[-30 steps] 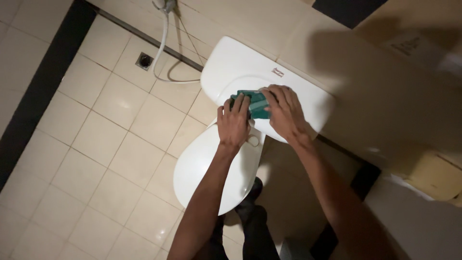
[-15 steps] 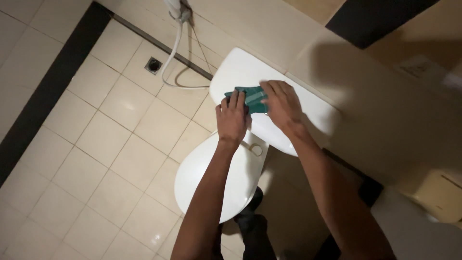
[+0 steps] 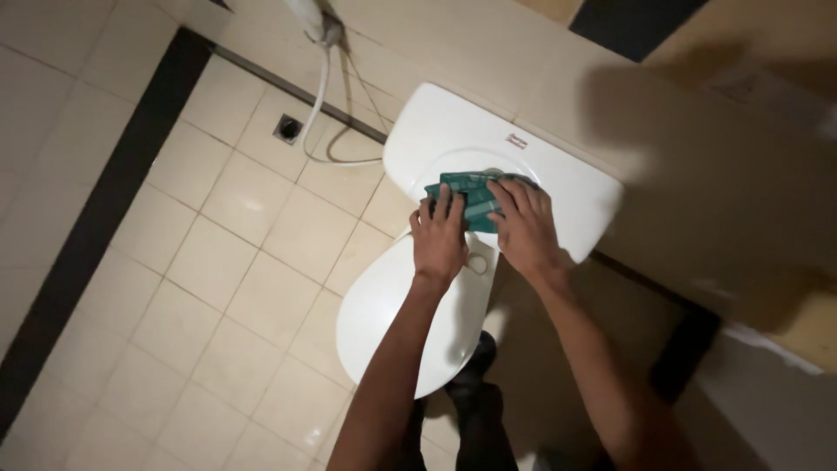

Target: The person sprays a cleaning solution onto the toilet tank and seat, then wipes the surfaces with a cloth. The person also briefly wipes the floor near the toilet base with a sponge before returning to wipe the toilet.

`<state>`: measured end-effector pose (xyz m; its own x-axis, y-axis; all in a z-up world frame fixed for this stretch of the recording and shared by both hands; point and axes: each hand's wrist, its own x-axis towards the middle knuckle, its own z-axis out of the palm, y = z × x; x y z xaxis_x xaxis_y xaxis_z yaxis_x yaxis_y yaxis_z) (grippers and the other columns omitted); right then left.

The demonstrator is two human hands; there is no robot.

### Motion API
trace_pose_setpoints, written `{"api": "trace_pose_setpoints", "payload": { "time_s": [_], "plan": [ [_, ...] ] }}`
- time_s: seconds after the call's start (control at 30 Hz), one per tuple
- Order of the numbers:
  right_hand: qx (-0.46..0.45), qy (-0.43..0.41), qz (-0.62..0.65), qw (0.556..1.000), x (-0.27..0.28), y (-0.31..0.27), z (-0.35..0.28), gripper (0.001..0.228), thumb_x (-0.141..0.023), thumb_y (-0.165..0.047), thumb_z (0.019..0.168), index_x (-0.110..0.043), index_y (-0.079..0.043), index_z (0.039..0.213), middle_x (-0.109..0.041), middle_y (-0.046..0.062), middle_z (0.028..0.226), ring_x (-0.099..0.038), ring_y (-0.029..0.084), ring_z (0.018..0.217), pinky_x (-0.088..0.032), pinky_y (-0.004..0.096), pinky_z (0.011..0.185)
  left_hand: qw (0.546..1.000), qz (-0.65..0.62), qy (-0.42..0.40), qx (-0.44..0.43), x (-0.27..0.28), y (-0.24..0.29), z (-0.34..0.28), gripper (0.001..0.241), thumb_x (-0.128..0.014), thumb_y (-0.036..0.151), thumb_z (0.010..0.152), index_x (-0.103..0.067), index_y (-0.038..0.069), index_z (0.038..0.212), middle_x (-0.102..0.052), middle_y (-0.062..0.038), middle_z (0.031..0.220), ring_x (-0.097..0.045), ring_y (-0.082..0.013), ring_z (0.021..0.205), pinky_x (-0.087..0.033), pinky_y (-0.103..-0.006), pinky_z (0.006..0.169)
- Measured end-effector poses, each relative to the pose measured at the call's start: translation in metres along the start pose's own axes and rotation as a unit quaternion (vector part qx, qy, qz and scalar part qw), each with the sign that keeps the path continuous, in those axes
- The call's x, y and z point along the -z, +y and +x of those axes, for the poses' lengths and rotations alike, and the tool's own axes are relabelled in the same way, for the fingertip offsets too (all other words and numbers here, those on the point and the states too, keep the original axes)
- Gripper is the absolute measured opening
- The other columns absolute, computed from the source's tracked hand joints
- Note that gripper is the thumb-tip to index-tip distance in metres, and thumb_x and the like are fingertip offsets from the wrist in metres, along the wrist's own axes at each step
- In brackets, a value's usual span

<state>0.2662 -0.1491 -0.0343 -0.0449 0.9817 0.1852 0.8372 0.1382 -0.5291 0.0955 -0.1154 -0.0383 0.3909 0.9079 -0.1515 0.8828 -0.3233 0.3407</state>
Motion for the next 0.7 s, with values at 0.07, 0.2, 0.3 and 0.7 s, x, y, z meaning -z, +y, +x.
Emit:
{"api": "trace_pose_setpoints", "payload": {
  "time_s": [0.07, 0.2, 0.3, 0.7],
  "plan": [
    [-0.008, 0.007, -0.007, 1.000, 0.002, -0.001, -0.010, 0.055, -0.073, -0.010, 0.091, -0.056, -0.005, 0.143, -0.055, 0.014, 0.140, -0.049, 0.034, 0.133, -0.036, 0.050, 0.114, 1.000, -0.004, 0.012, -0.018, -0.009, 0.000, -0.005, 0.070, -0.073, 0.010, 0.076, -0.051, 0.008, 0.143, -0.043, -0.018, 0.156, -0.043, -0.0416, 0.135, -0.034, -0.0546, 0.110],
    [-0.028, 0.007, -0.025, 0.999, 0.008, -0.002, -0.031, 0.056, -0.075, -0.013, 0.090, -0.057, -0.007, 0.142, -0.056, 0.012, 0.140, -0.051, 0.032, 0.132, -0.038, 0.046, 0.113, 0.996, -0.007, 0.069, -0.062, -0.039, -0.003, -0.018, 0.067, -0.074, 0.011, 0.085, -0.050, 0.009, 0.147, -0.043, -0.018, 0.158, -0.044, -0.0422, 0.136, -0.034, -0.0565, 0.111],
    [-0.043, 0.001, -0.042, 0.998, 0.009, -0.003, -0.046, 0.059, -0.076, -0.013, 0.087, -0.056, -0.007, 0.143, -0.057, 0.011, 0.138, -0.051, 0.032, 0.132, -0.038, 0.046, 0.112, 0.998, 0.030, 0.022, -0.057, -0.028, 0.012, -0.027, 0.076, -0.074, 0.008, 0.077, -0.049, 0.010, 0.149, -0.042, -0.019, 0.158, -0.043, -0.0422, 0.135, -0.035, -0.0555, 0.109],
    [-0.070, -0.008, -0.091, 0.993, 0.015, 0.002, -0.098, 0.063, -0.075, -0.002, 0.082, -0.056, -0.006, 0.141, -0.054, 0.015, 0.139, -0.047, 0.036, 0.135, -0.033, 0.052, 0.117, 0.995, 0.031, -0.022, -0.088, -0.034, 0.040, -0.054, 0.070, -0.073, 0.006, 0.080, -0.051, 0.016, 0.146, -0.041, -0.020, 0.157, -0.044, -0.0434, 0.135, -0.035, -0.0576, 0.109]
  ]
}}
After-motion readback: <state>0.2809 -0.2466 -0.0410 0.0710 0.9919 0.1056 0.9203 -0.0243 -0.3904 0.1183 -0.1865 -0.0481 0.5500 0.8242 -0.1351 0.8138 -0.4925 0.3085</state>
